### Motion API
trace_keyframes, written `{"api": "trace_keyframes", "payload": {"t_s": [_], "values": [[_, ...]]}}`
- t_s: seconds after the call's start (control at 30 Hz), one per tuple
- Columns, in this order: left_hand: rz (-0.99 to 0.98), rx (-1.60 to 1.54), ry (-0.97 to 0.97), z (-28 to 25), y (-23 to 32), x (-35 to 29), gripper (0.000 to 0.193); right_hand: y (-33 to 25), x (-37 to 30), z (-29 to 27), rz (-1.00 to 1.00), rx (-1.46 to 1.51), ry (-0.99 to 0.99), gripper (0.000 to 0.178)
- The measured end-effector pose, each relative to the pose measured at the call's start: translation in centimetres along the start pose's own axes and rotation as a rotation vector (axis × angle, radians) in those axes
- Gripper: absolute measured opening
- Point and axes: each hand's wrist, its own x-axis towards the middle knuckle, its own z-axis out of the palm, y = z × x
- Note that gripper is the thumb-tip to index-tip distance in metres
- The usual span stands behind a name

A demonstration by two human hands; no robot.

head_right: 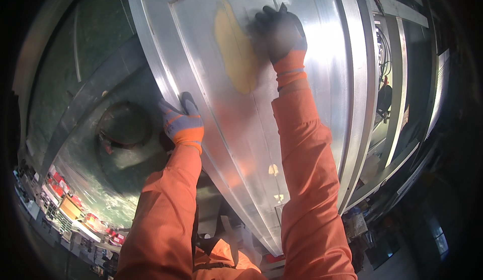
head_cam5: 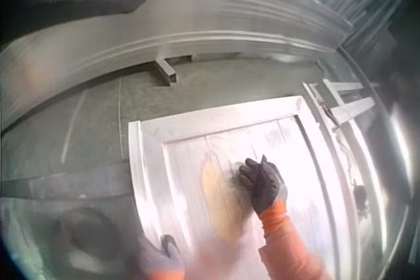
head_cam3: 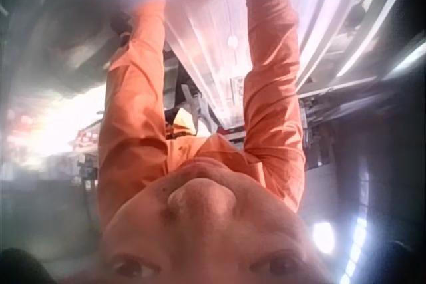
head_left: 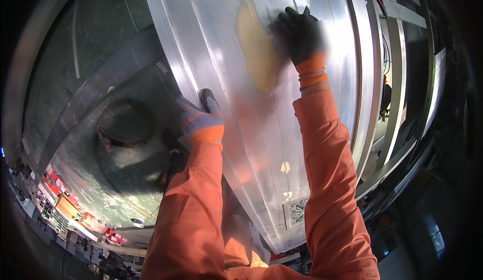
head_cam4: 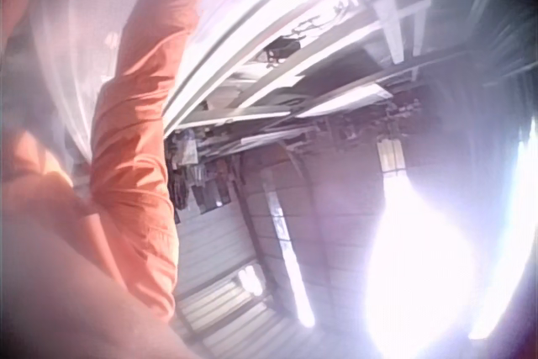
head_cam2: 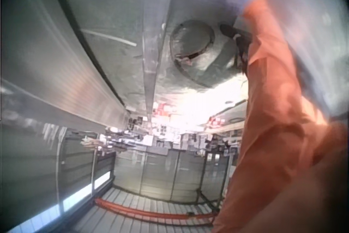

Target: The person uses a sanding block to manually sand a large curved metal panel, then switches to a power sander to polish the surface. The person then lifts the panel and carries it across the workshop floor.

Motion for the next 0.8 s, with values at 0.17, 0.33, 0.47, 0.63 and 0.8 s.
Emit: {"api": "trace_keyframes", "payload": {"t_s": [0.17,0.33,0.47,0.63,0.8], "values": [[-0.021,-0.05,-0.018,-0.9,1.2,0.2,0.081,-4.2,-2.6,2.9,0.441,-0.326,-0.046,0.019],[0.032,-0.035,0.056,0.2,0.2,0.2,0.08,-4.5,0.1,6.1,0.118,-0.996,-0.156,0.023],[-0.014,-0.052,0.008,-0.2,0.7,0.2,0.08,-4.1,1.2,6.9,0.054,-1.232,-0.213,0.026],[0.026,-0.034,0.053,-0.1,0.3,0.0,0.079,-4.3,1.0,7.6,0.065,-1.293,-0.187,0.028],[0.019,-0.033,0.02,-0.2,0.4,0.0,0.079,-3.9,1.7,7.8,-0.027,-1.212,-0.139,0.032]]}}
